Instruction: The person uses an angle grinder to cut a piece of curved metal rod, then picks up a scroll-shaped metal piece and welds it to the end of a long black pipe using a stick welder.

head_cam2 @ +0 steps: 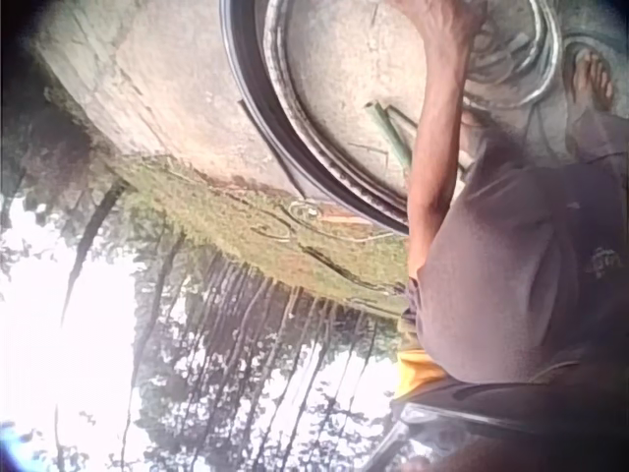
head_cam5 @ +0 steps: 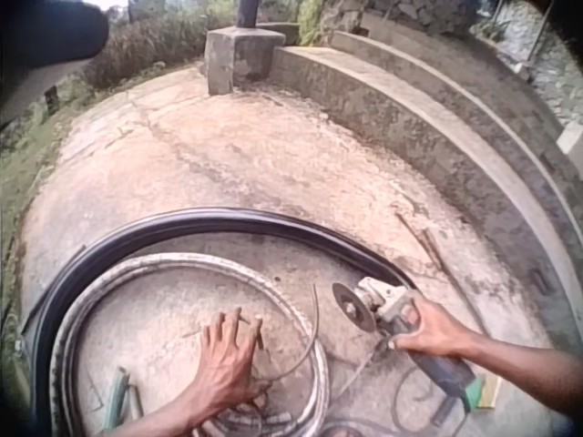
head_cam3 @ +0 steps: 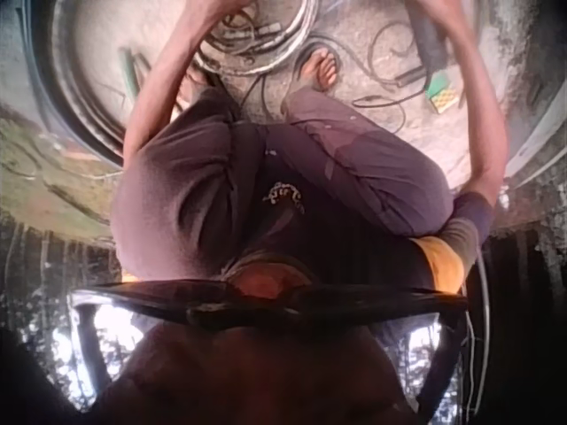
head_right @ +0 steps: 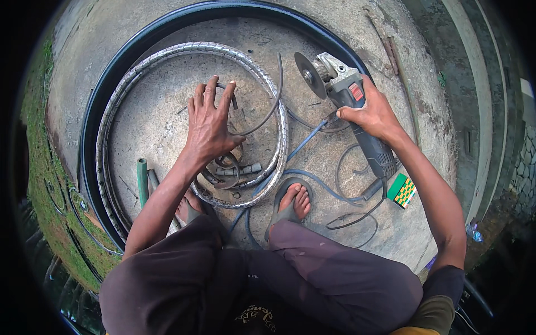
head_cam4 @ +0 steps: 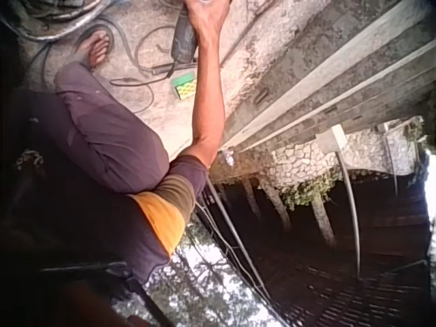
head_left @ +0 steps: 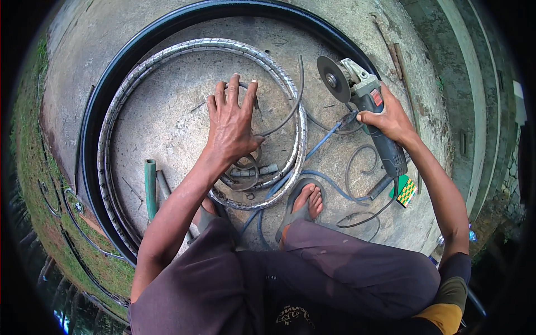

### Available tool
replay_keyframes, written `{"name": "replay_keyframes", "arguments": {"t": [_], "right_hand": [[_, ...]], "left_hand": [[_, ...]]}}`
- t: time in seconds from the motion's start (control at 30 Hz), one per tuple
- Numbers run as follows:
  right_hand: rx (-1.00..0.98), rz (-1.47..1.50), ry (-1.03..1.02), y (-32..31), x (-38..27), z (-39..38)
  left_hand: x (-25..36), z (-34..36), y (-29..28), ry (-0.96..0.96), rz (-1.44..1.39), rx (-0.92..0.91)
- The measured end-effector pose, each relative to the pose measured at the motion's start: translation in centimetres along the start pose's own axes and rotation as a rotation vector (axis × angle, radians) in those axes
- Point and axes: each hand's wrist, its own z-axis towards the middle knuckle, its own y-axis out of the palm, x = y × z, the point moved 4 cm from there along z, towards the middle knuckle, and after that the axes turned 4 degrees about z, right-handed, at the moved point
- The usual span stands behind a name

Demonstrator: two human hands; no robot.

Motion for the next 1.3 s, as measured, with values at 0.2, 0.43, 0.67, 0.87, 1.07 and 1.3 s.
{"name": "replay_keyframes", "arguments": {"t": [0.2, 0.43, 0.67, 0.87, 1.07, 1.3], "right_hand": [[-0.029, -0.026, -0.014, 0.8, -0.2, 2.0], [-0.035, -0.002, -0.049, 1.2, -0.8, 2.8], [0.009, 0.040, -0.093, 1.4, -0.4, 3.6], [0.017, 0.081, -0.096, 1.7, -0.7, 3.8], [-0.027, 0.029, -0.036, 2.0, -0.6, 3.7], [-0.043, 0.050, -0.049, 2.5, -1.8, 4.4]], "left_hand": [[-0.7, 0.6, -0.6, -0.001, -0.005, -0.058], [-1.4, 1.4, -0.5, -0.023, -0.027, -0.092], [-1.7, 2.1, -0.8, 0.010, 0.004, -0.052], [-2.6, 2.6, 0.5, -0.076, -0.073, -0.178], [-2.1, 2.7, 0.9, -0.094, -0.057, -0.192], [-2.3, 2.7, 0.8, -0.081, -0.069, -0.154]]}}
